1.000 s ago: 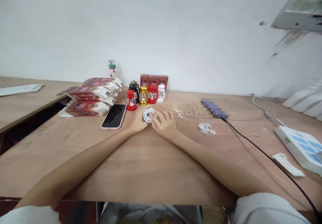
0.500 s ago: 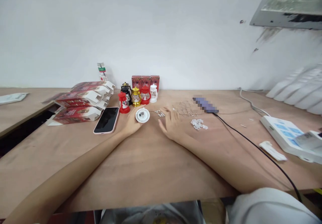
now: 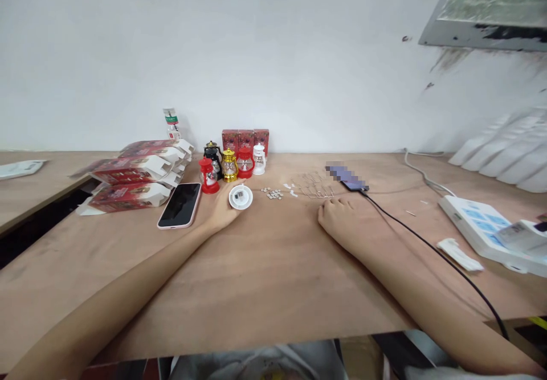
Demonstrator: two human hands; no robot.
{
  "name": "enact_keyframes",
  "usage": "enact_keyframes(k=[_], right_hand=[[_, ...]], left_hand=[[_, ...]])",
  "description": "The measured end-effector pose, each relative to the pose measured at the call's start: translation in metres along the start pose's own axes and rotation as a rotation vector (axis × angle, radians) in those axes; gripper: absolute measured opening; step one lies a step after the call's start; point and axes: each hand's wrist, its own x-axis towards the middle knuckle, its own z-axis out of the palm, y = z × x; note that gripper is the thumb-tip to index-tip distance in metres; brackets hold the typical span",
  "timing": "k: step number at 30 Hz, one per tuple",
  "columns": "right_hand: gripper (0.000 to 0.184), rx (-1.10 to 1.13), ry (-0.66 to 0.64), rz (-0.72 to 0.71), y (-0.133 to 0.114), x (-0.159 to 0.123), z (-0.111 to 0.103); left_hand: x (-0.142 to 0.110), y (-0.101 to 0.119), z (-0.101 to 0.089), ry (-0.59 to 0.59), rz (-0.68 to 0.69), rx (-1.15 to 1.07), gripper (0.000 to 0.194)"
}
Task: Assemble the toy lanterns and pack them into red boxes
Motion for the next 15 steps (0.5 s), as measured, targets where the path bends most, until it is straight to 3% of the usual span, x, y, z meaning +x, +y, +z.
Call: enact_keyframes(k=[3, 8, 15], right_hand=[[0.025, -0.034, -0.036, -0.016, 0.003, 0.003, 0.004], [0.027, 0.089, -0.055, -0.081, 0.009, 0.007, 0.009], [0.023, 0.83, 0.029, -0.069, -0.008, 0.006, 0.0]], left_hand=[[0.0, -0.001, 0.001, -0.002, -0.006, 0.0, 0.05], [-0.001, -0.003, 0.0, -0.015, -0.012, -0.01, 0.052], [-0.001, -0.001, 0.0, -0.02, -0.036, 0.008, 0.051]])
